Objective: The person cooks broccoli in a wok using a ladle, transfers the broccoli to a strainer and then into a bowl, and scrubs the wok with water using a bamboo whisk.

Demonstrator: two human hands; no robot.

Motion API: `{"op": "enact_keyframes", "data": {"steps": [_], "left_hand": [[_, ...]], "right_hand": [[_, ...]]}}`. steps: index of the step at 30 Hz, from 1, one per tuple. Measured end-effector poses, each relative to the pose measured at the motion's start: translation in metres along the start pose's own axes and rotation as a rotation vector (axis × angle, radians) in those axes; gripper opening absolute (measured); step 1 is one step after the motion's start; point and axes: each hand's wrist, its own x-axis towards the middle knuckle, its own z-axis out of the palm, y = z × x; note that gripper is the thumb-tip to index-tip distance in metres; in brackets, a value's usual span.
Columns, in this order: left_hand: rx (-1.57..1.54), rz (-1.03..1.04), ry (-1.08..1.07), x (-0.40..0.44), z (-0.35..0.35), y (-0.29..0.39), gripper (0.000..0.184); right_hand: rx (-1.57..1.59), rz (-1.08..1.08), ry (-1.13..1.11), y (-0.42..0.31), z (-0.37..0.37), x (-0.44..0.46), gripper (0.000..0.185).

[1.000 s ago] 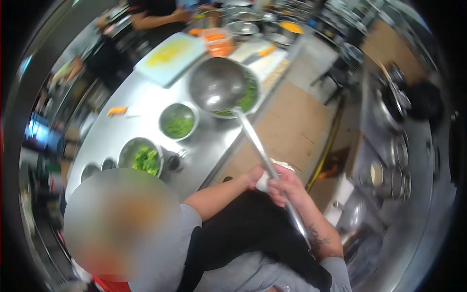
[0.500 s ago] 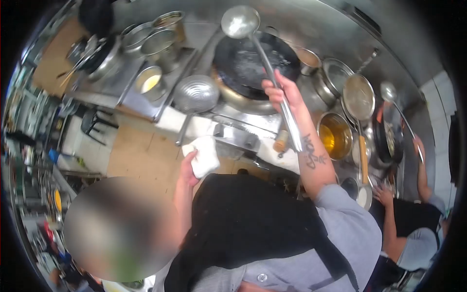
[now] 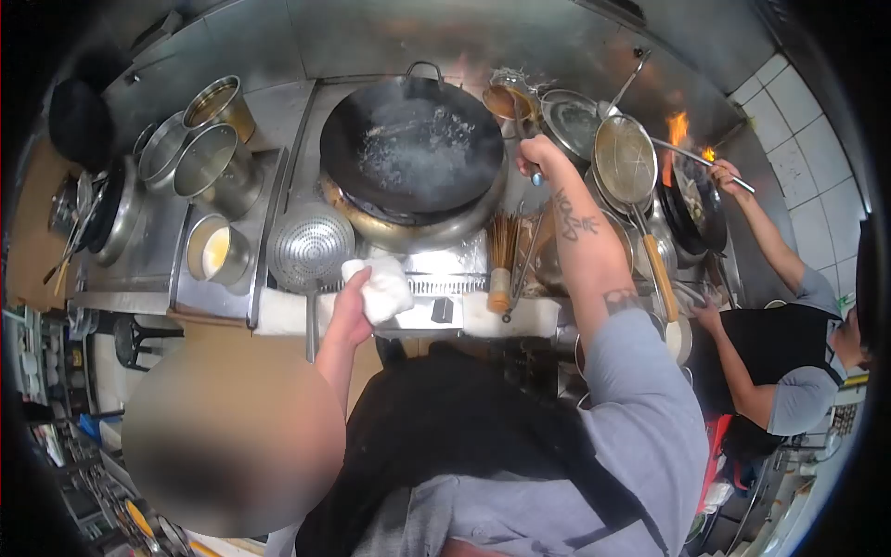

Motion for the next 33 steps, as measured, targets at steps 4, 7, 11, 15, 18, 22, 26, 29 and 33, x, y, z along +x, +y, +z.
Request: {"op": "enact_keyframes", "data": {"steps": [4, 7, 11, 15, 18, 22, 26, 29, 33], "left_hand": [[0.062, -0.032, -0.006, 0.042, 0.023, 0.032, 0.053], [0.032, -0.090, -0.053, 0.087, 0.029, 0.045, 0.061], [-0.013, -0.163, 0.013, 0.131, 0.047, 0.048, 0.049], [0.052, -0.085, 0.108, 0.159, 0.046, 0.032, 0.036], [0.082, -0.007, 0.107, 0.161, 0.043, 0.015, 0.034], [0.098, -0.008, 0.064, 0.148, 0.047, 0.016, 0.035], [-0.027, -0.092, -0.033, 0.119, 0.049, 0.031, 0.038], [0.067, -0.077, -0.030, 0.090, 0.046, 0.039, 0.040], [0.068, -0.128, -0.124, 0.059, 0.030, 0.044, 0.045]], "right_hand": [[-0.033, 0.043, 0.026, -0.013, 0.013, 0.036, 0.012], [-0.327, -0.061, 0.246, 0.015, 0.035, 0.033, 0.020], [-0.254, 0.013, 0.496, 0.047, 0.068, -0.026, 0.039], [-0.275, 0.012, 0.581, 0.054, 0.048, -0.059, 0.039], [-0.310, -0.020, 0.653, 0.053, 0.033, -0.073, 0.039], [-0.295, 0.089, 0.638, 0.046, 0.012, -0.056, 0.038], [-0.245, 0.094, 0.677, 0.054, -0.004, -0.009, 0.024], [0.453, 0.110, 0.332, 0.052, -0.038, 0.012, 0.020], [1.297, -0.095, -0.090, 0.053, -0.073, -0.007, 0.021]]}}
